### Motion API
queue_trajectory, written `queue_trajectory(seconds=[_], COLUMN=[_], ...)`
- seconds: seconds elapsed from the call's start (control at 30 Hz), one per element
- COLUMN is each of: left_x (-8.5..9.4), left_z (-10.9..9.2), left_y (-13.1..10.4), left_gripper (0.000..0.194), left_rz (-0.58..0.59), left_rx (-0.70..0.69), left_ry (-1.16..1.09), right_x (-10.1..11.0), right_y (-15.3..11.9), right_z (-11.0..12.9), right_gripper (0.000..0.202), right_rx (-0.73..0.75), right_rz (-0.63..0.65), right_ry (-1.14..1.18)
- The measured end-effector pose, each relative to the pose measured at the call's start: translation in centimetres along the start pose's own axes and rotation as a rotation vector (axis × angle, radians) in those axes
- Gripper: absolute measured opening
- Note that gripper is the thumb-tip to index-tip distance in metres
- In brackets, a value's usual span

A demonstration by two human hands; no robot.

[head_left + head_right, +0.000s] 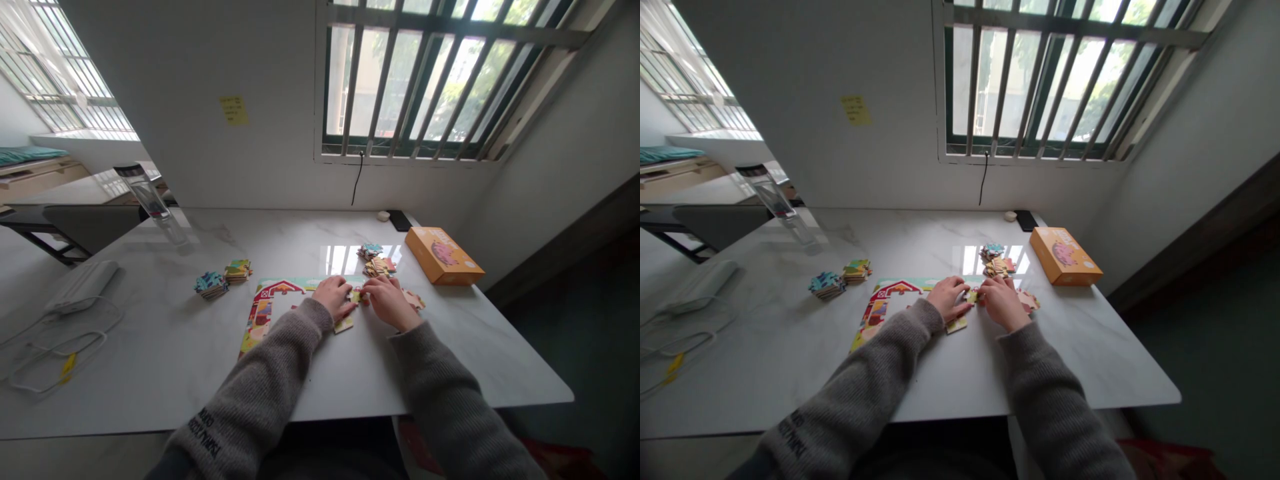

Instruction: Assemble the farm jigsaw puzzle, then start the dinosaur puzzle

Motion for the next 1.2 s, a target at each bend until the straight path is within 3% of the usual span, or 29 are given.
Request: queue_trajectory(seconds=[0.27,0.53,0.87,1.1,1.2], left_x=[0.0,0.3,0.5,3.3,4.5], left_z=[-0.2,-0.3,-0.5,-0.2,-0.2], left_y=[-0.3,-0.3,-0.4,-0.1,-0.4], left_gripper=[0.048,0.031,0.028,0.025,0.023], left_rz=[0.027,0.036,0.026,0.006,0.075], left_rx=[0.016,0.031,0.025,0.056,0.000], left_ry=[0.008,0.010,0.021,-0.058,-0.036], right_x=[-0.3,-0.6,-1.6,-1.0,-0.2], right_y=[-0.3,-0.3,-0.2,-0.5,-0.6], right_z=[-0.1,-0.2,-0.3,0.4,1.1], right_gripper=[0.031,0.031,0.013,0.011,0.018], right_rx=[0.004,0.028,0.106,0.040,0.017], right_rz=[0.012,0.034,0.050,0.047,0.004], right_ry=[-0.020,0.026,0.074,-0.018,-0.044])
Point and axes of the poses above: each hand's wrist, its own y-axis towards the middle knuckle, its own x-axis out of the back of the hand, z = x × y, the point moved 5 cm from there along y, towards the middle knuckle, and after that the axes turned 2 degrees about z, right-handed, at the moved point
